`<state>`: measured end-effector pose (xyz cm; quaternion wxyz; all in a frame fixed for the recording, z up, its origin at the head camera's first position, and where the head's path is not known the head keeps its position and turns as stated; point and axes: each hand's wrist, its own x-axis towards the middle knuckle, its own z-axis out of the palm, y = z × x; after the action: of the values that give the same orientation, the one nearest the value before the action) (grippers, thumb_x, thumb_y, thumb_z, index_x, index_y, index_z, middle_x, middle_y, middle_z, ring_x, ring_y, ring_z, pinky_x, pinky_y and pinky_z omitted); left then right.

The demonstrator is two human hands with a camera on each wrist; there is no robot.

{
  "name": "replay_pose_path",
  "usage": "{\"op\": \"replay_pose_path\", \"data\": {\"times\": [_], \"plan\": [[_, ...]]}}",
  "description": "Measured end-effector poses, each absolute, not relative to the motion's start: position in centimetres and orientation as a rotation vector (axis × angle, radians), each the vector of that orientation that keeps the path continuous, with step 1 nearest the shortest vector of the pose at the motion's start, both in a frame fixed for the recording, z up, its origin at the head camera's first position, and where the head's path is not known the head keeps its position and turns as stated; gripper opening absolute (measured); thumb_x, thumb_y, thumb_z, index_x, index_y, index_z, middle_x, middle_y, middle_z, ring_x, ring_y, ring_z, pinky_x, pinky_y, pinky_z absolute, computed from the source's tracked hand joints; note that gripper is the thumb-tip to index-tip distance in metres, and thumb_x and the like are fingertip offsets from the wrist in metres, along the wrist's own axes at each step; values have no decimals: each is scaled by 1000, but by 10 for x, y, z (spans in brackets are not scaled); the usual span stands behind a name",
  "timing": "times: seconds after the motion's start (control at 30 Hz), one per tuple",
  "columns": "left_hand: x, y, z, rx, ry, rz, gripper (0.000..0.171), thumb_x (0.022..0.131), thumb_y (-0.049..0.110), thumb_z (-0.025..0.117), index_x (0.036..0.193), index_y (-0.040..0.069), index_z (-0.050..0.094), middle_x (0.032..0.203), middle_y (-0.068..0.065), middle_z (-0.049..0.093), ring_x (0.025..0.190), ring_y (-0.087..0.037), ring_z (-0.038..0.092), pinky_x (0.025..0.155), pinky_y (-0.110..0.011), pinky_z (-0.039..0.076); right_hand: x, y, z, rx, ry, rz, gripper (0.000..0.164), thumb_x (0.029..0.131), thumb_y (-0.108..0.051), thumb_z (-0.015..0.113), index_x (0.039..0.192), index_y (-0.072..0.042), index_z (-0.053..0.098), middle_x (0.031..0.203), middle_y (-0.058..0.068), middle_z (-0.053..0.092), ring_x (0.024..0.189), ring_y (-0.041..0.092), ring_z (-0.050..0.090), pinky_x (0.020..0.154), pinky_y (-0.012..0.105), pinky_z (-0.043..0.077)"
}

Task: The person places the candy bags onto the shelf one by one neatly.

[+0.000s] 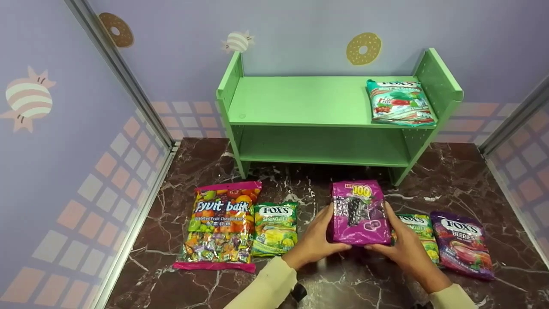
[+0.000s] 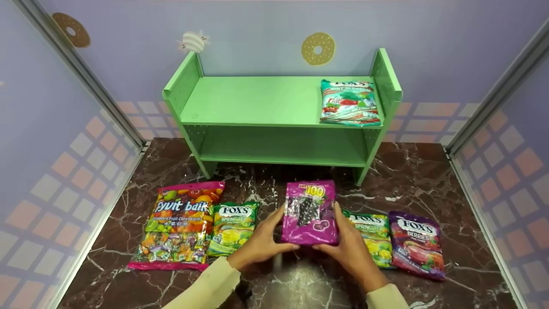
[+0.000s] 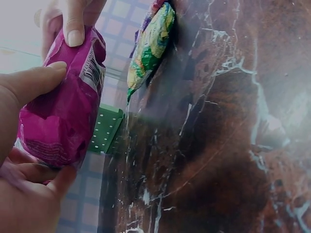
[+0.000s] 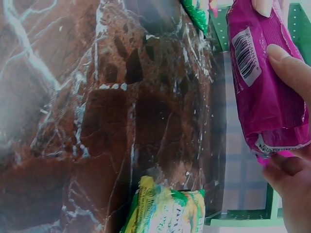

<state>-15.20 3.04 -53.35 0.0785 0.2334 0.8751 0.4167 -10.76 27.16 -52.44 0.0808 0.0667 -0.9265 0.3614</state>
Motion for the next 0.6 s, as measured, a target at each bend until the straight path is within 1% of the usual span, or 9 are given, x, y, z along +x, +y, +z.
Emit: {"op": "replay_pose_path", "data": {"times": [0.17,0.27,0.47,0.6], "plan": [[-153,29,-529,679,2593,1279,115,71,40,84,157,12,12,161,-6,23,146,-24,30,117,-42,29,-108,269,-519,208,-2756,1107,120,64,-26,89,157,-14,15,138,29,50,117,43,57,94,54,46],[-153,28,-527,686,2606,1271,114,72,41,83,157,12,12,161,-5,21,147,-24,28,117,-42,28,-109,268,-517,220,-2743,1104,119,64,-26,90,157,-13,15,136,29,52,117,43,57,95,55,46],[-154,25,-520,714,2607,1287,112,74,39,82,157,13,10,162,-7,19,148,-24,24,118,-43,25,-112,266,-512,228,-2725,1112,119,64,-24,89,157,-14,15,140,28,49,121,44,54,97,55,43],[-155,24,-517,713,2593,1314,112,75,39,81,157,14,8,162,-8,18,148,-25,25,118,-43,26,-113,265,-508,235,-2720,1104,118,65,-22,89,156,-12,16,141,28,48,121,43,54,97,55,44]]}}
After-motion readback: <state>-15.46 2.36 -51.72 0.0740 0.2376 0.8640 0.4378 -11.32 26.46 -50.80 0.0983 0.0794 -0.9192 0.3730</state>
